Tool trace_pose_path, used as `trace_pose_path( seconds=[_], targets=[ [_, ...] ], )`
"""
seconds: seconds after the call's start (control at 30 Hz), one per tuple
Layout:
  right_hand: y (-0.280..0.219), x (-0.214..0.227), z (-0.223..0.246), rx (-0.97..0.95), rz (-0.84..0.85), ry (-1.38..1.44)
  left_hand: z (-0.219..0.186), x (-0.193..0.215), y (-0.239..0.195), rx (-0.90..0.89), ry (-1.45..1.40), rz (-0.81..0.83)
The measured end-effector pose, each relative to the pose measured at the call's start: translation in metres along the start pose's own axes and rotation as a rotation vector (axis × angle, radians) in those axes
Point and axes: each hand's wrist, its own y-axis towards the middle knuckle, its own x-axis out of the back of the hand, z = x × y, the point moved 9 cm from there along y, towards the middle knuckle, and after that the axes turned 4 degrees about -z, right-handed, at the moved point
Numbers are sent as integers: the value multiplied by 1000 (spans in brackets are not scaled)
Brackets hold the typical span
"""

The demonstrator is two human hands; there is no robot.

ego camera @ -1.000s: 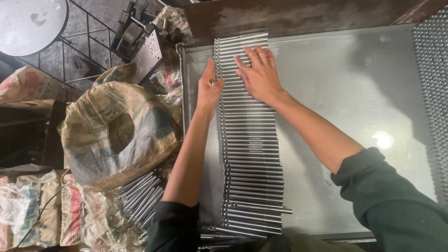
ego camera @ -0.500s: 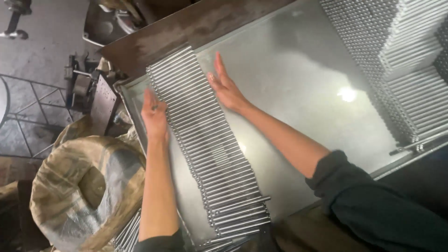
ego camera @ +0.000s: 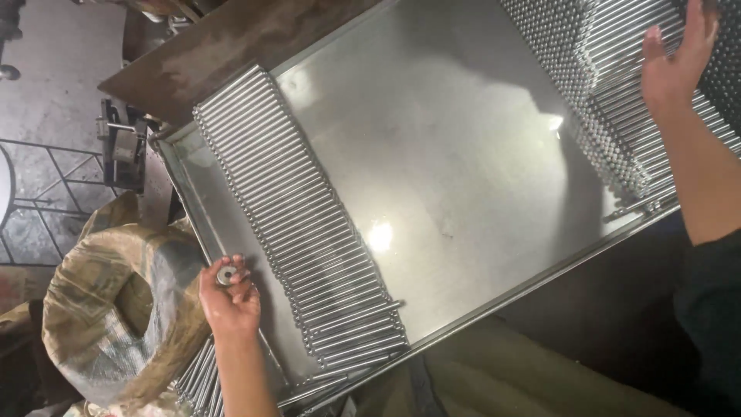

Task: Organizing and aligning metal rods into a metal tray for storage or further processing

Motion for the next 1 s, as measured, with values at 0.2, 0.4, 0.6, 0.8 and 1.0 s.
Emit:
trace_pose_path(
  seconds=[0.2,0.4,0.6,0.8,1.0],
  targets=[
    [-1,-18,-13,-370,118,14,27,29,-11,121,-55,86],
    [-12,-27,50,-389,149,16,42,33,-24,59,-19,54],
    [-15,-45,106,234,314,-74,25,26,-32,-6,-24,55],
    [-15,-86,70,486,408,-549,31,89,19,2,4,13],
    [-49,-106,154,139,488,156,55,148,91,92,23,-61]
  ],
)
